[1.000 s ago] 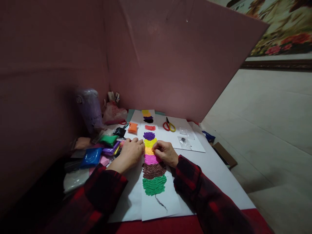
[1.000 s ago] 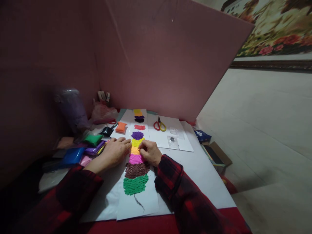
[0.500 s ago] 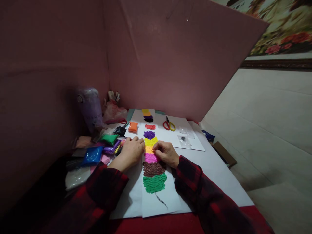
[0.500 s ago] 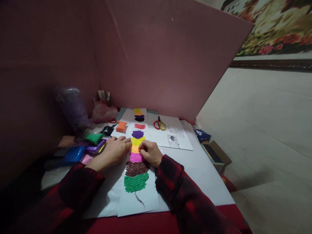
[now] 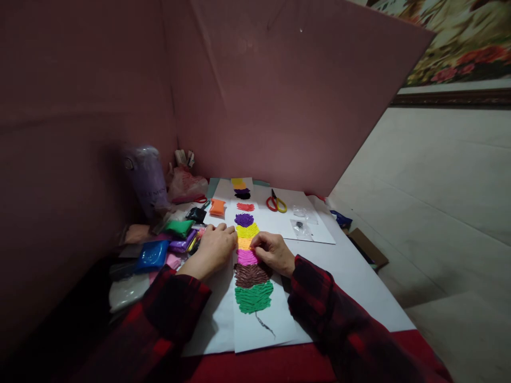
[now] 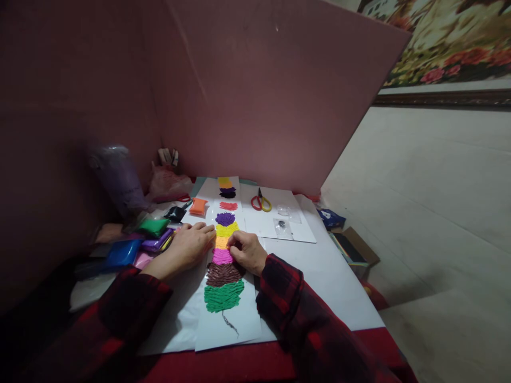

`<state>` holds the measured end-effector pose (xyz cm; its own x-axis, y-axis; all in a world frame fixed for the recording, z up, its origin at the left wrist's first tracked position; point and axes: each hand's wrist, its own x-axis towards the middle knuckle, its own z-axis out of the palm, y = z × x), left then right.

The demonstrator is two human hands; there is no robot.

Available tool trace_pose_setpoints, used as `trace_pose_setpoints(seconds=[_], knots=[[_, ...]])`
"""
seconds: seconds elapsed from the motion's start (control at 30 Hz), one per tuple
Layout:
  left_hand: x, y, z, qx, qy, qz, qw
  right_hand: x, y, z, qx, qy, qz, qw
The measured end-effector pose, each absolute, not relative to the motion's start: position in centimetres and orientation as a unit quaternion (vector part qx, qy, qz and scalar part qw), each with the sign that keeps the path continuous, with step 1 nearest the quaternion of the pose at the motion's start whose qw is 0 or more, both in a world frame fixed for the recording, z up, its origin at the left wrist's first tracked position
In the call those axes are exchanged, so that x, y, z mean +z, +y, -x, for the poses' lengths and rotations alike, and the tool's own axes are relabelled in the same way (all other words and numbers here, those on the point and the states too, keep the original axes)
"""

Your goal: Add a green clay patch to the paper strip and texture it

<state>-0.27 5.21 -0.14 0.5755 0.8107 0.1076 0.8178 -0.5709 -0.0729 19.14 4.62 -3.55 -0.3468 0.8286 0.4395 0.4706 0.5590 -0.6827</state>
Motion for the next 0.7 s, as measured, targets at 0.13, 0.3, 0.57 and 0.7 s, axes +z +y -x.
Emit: trace_pose_setpoints(seconds=[0.13, 0.3, 0.57, 0.7], knots=[[-0.14, 5.21, 0.28, -0.03, -0.459, 0.886, 0.06, -3.56, 4.42, -19.17, 0.228, -0.789, 0.409, 0.397], [-0.17, 5.21, 0.32, -0.031, -0.456, 0.888, 0.059, -3.63, 4.06, -19.17, 0.237, -0.789, 0.406, 0.395], [-0.25, 5.27, 0.27, -0.033, -0.46, 0.885, 0.057, -3.71, 3.79, -19.21, 0.234, -0.789, 0.405, 0.397], [-0.17, 5.26, 0.24, -0.031, -0.461, 0.885, 0.057, -3.74, 3.61, -19.26, 0.232, -0.79, 0.407, 0.396]])
